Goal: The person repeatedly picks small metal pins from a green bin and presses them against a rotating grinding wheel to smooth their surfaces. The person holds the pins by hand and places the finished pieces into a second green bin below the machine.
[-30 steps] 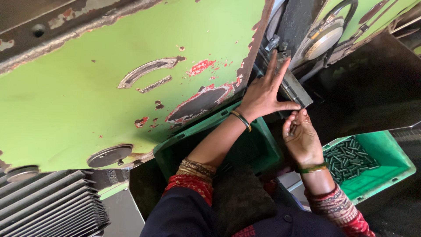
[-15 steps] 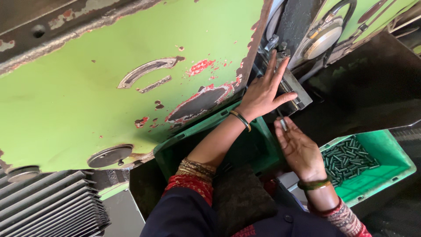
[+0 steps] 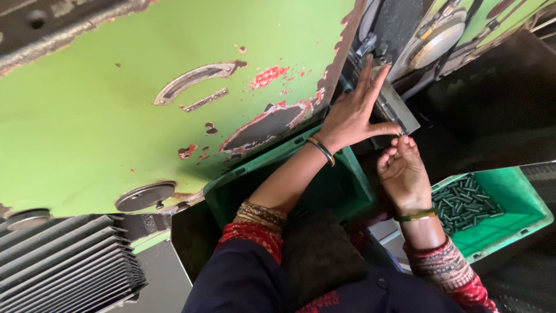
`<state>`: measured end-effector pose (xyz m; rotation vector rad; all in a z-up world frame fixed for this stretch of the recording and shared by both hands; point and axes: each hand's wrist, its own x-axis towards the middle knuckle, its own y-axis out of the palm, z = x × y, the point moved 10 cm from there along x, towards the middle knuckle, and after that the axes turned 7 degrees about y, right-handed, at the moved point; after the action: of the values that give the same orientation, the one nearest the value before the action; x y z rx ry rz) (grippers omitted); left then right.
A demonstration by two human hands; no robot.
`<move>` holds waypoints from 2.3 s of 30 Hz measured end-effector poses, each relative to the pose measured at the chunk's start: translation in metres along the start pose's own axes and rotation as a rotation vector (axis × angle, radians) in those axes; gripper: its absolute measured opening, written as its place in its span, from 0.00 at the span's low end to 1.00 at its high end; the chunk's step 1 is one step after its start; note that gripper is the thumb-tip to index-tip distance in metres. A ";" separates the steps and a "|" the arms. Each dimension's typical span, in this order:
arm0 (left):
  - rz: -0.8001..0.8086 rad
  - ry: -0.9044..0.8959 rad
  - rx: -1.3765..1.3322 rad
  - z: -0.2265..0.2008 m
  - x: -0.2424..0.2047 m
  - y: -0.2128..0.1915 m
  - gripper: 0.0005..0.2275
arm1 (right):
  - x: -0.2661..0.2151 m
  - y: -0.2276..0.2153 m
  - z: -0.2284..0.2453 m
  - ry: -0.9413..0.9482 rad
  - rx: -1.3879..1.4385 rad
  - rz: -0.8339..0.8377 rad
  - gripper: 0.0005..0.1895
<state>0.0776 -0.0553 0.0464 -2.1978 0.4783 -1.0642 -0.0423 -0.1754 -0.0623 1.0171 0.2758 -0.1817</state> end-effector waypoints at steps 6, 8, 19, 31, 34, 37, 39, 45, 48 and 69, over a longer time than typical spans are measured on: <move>-0.029 0.015 0.094 -0.003 -0.003 -0.004 0.63 | -0.030 0.046 0.017 -0.252 -0.292 0.094 0.05; -0.039 0.026 0.032 -0.001 -0.004 -0.003 0.62 | -0.054 0.080 0.016 -0.451 -0.732 0.150 0.06; -0.012 0.017 -0.044 0.003 -0.009 -0.002 0.51 | -0.011 -0.028 -0.237 0.369 -2.527 1.331 0.13; 0.020 -0.089 -0.176 0.002 -0.008 -0.012 0.44 | 0.033 -0.090 -0.263 0.505 -2.496 1.257 0.14; -0.082 -0.021 -0.199 -0.009 -0.011 -0.025 0.42 | 0.031 -0.092 -0.263 0.518 -2.485 1.239 0.15; -0.086 -0.045 -0.234 -0.010 -0.011 -0.029 0.40 | 0.036 -0.090 -0.263 0.522 -2.484 1.241 0.15; -0.071 -0.076 -0.243 -0.008 -0.012 -0.028 0.39 | 0.038 -0.091 -0.265 0.527 -2.485 1.255 0.15; -0.163 -0.036 -0.280 -0.010 -0.010 -0.034 0.37 | 0.039 -0.096 -0.269 0.531 -2.450 1.230 0.15; -0.159 -0.083 -0.280 -0.007 -0.012 -0.032 0.35 | 0.039 -0.095 -0.270 0.532 -2.441 1.231 0.16; -0.323 -0.103 -0.324 -0.001 -0.011 -0.036 0.22 | 0.038 -0.096 -0.272 0.542 -2.411 1.251 0.18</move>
<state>0.0717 -0.0232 0.0658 -2.6706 0.2684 -1.0893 -0.0715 0.0075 -0.2869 -1.3319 0.1137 1.3323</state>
